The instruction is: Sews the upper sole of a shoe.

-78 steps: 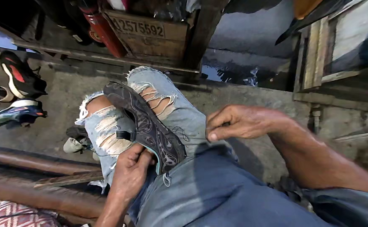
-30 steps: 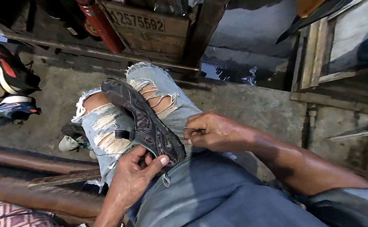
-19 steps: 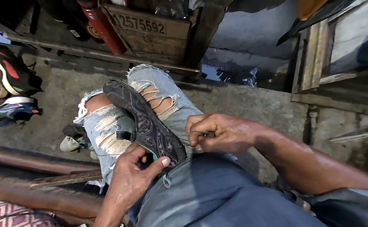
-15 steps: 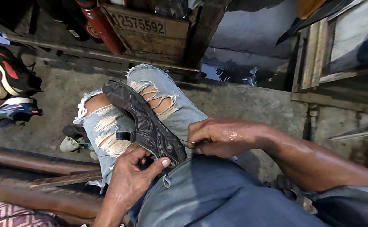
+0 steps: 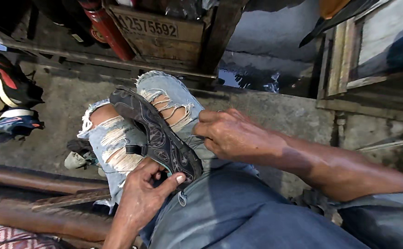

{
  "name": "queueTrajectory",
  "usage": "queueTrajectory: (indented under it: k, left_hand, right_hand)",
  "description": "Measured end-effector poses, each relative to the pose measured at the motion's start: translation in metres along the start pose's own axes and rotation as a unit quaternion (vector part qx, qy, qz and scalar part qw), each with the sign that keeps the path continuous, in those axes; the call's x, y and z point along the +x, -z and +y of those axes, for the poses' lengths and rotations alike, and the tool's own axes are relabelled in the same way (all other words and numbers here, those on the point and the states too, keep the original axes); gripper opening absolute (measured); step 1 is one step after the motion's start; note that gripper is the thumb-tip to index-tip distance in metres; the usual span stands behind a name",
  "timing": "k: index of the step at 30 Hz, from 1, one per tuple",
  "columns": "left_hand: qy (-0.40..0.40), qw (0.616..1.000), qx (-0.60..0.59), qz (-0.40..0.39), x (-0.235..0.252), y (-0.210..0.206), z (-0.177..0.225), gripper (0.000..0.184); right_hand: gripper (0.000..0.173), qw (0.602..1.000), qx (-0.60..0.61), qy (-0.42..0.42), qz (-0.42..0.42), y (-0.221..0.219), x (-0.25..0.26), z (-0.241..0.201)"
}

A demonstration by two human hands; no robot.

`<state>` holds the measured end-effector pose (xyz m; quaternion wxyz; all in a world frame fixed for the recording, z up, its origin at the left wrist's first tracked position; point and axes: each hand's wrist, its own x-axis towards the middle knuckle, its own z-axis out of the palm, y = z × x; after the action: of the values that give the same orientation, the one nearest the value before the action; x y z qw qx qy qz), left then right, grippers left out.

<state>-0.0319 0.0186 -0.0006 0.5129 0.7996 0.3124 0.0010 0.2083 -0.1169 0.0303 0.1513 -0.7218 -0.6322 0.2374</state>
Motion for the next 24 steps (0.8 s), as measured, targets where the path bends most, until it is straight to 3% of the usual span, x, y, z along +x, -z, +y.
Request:
queueTrajectory:
  k: [3, 6, 8, 11, 14, 17, 20, 22, 24]
  left_hand:
    - [0.005, 1.0, -0.001, -0.001, -0.001, 0.001, 0.0, 0.035]
    - [0.001, 1.0, -0.009, -0.005, -0.001, 0.001, 0.0, 0.039]
    - [-0.008, 0.999, -0.031, -0.016, -0.001, 0.005, -0.001, 0.041]
    - [-0.038, 0.997, -0.06, -0.037, -0.002, 0.019, -0.002, 0.042]
    - [-0.054, 0.996, -0.058, -0.042, -0.001, 0.029, -0.004, 0.034]
    - [-0.054, 0.998, -0.012, -0.02, -0.003, 0.027, -0.004, 0.027]
    - [-0.043, 0.996, 0.076, 0.014, -0.003, 0.022, -0.003, 0.027]
    - [-0.038, 0.991, 0.123, 0.031, -0.002, 0.02, -0.002, 0.028]
    - [-0.032, 0.986, 0.154, 0.046, -0.002, 0.021, -0.001, 0.027]
  right_hand:
    - [0.027, 0.996, 0.049, -0.023, -0.066, -0.004, -0.004, -0.002]
    - [0.016, 0.988, 0.118, -0.028, -0.09, -0.017, -0.007, 0.003]
    - [0.016, 0.968, 0.241, -0.002, -0.067, -0.014, -0.012, 0.009]
    - [0.015, 0.873, 0.481, 0.075, -0.013, 0.008, -0.03, 0.028]
    - [0.016, 0.796, 0.597, 0.098, 0.018, 0.041, -0.052, 0.053]
    - [0.007, 0.782, 0.609, 0.073, 0.11, 0.073, -0.074, 0.079]
    - [0.013, 0.773, 0.594, 0.008, 0.223, 0.092, -0.097, 0.12]
    - [0.014, 0.798, 0.537, -0.066, 0.263, 0.102, -0.112, 0.151]
    - [0.013, 0.858, 0.382, -0.159, 0.304, 0.106, -0.119, 0.172]
